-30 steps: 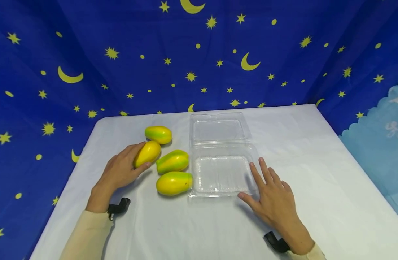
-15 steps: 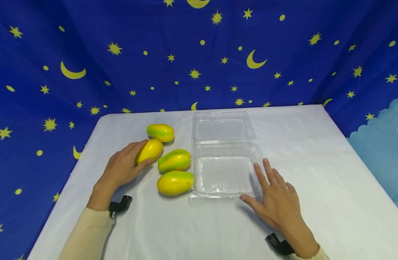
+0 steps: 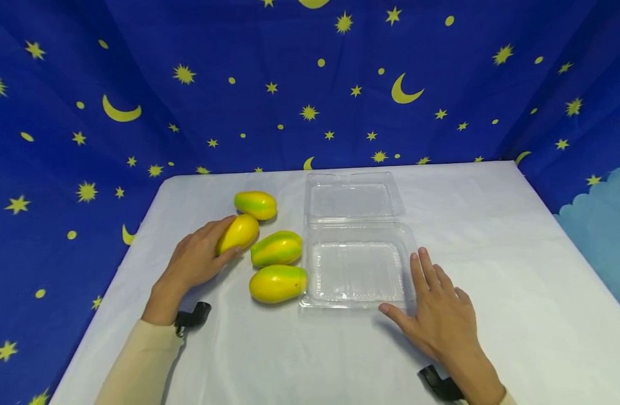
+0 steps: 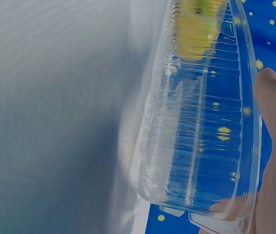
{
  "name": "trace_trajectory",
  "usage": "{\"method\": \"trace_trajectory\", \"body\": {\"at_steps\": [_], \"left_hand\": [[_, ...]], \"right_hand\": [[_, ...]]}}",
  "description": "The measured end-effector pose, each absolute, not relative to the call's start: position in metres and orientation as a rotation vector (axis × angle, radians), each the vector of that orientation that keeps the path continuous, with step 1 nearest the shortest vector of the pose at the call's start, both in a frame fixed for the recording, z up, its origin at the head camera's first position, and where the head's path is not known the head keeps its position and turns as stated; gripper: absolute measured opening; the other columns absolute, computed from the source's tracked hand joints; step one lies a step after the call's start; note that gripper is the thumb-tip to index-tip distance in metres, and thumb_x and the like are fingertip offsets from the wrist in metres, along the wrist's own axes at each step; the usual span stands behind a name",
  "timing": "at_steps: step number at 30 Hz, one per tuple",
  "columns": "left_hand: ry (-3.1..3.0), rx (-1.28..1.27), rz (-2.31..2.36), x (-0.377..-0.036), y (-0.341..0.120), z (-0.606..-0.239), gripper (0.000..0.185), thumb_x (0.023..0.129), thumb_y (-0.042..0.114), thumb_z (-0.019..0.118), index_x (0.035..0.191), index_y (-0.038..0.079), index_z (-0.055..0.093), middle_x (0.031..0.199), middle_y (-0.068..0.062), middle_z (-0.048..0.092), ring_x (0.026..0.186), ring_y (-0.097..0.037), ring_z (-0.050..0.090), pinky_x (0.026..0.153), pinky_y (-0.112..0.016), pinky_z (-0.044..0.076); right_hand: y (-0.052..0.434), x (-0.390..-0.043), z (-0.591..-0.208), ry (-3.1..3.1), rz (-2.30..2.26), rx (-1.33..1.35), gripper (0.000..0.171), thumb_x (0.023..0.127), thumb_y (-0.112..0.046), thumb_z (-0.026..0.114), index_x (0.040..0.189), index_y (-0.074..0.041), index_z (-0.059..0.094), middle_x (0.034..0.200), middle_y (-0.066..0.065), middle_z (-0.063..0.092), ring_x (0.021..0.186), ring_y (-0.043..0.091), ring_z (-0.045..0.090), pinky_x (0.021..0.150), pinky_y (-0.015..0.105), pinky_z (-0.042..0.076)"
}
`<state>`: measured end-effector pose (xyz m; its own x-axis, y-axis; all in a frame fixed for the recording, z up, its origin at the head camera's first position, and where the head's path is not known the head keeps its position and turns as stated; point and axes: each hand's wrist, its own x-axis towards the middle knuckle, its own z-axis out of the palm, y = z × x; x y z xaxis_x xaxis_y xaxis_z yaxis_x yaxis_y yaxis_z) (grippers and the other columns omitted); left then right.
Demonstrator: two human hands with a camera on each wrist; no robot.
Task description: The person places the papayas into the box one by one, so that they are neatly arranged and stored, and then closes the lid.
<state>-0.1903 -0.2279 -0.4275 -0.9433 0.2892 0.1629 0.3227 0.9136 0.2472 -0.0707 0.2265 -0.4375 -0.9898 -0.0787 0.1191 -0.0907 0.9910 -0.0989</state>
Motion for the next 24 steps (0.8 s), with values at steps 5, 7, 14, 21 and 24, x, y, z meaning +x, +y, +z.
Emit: {"method": "trace_trajectory", "body": {"at_steps": [5, 7, 14, 21, 24], "left_hand": [[-2.942, -0.459, -0.417, -0.1891, -0.231, -0.4271, 0.074, 0.092, 0.043, 0.071, 0.155, 0.021, 0.037, 0.143, -0.014, 0.056, 0.126, -0.035, 0.057, 0.101, -0.057, 0.047], [-2.944, -0.462, -0.419, -0.1894, -0.2308, -0.4268, 0.075, 0.092, 0.043, 0.071, 0.155, 0.021, 0.037, 0.144, -0.013, 0.056, 0.127, -0.035, 0.057, 0.101, -0.057, 0.048], [-2.954, -0.444, -0.483, -0.1909, -0.23, -0.4276, 0.075, 0.091, 0.043, 0.073, 0.154, 0.021, 0.038, 0.144, -0.012, 0.056, 0.127, -0.034, 0.057, 0.102, -0.056, 0.048], [-2.972, -0.407, -0.599, -0.1922, -0.2353, -0.4281, 0.08, 0.089, 0.044, 0.075, 0.154, 0.018, 0.037, 0.148, -0.013, 0.053, 0.131, -0.035, 0.055, 0.106, -0.056, 0.045], [-2.985, -0.378, -0.639, -0.1929, -0.2373, -0.4273, 0.082, 0.088, 0.046, 0.076, 0.155, 0.019, 0.037, 0.149, -0.013, 0.052, 0.131, -0.035, 0.055, 0.106, -0.057, 0.045]], "right_hand": [[0.2237, -0.0718, -0.4353, -3.024, 0.173, 0.137, 0.116, 0.081, -0.087, 0.046, 0.161, -0.007, 0.016, 0.169, 0.011, 0.014, 0.141, 0.046, 0.039, 0.094, 0.071, 0.043], [0.2234, -0.0714, -0.4351, -3.022, 0.181, 0.136, 0.116, 0.081, -0.086, 0.047, 0.161, -0.007, 0.016, 0.169, 0.011, 0.015, 0.141, 0.046, 0.039, 0.093, 0.071, 0.042], [0.2241, -0.0696, -0.4361, -3.007, 0.2, 0.139, 0.115, 0.081, -0.085, 0.049, 0.16, -0.007, 0.019, 0.168, 0.012, 0.017, 0.139, 0.047, 0.04, 0.091, 0.072, 0.043], [0.2238, -0.0701, -0.4363, -2.988, 0.205, 0.144, 0.114, 0.081, -0.084, 0.051, 0.16, -0.007, 0.022, 0.168, 0.011, 0.018, 0.138, 0.047, 0.042, 0.089, 0.072, 0.044], [0.2229, -0.0705, -0.4358, -2.987, 0.21, 0.15, 0.114, 0.081, -0.084, 0.052, 0.16, -0.008, 0.021, 0.168, 0.011, 0.017, 0.138, 0.047, 0.041, 0.089, 0.072, 0.044]]}}
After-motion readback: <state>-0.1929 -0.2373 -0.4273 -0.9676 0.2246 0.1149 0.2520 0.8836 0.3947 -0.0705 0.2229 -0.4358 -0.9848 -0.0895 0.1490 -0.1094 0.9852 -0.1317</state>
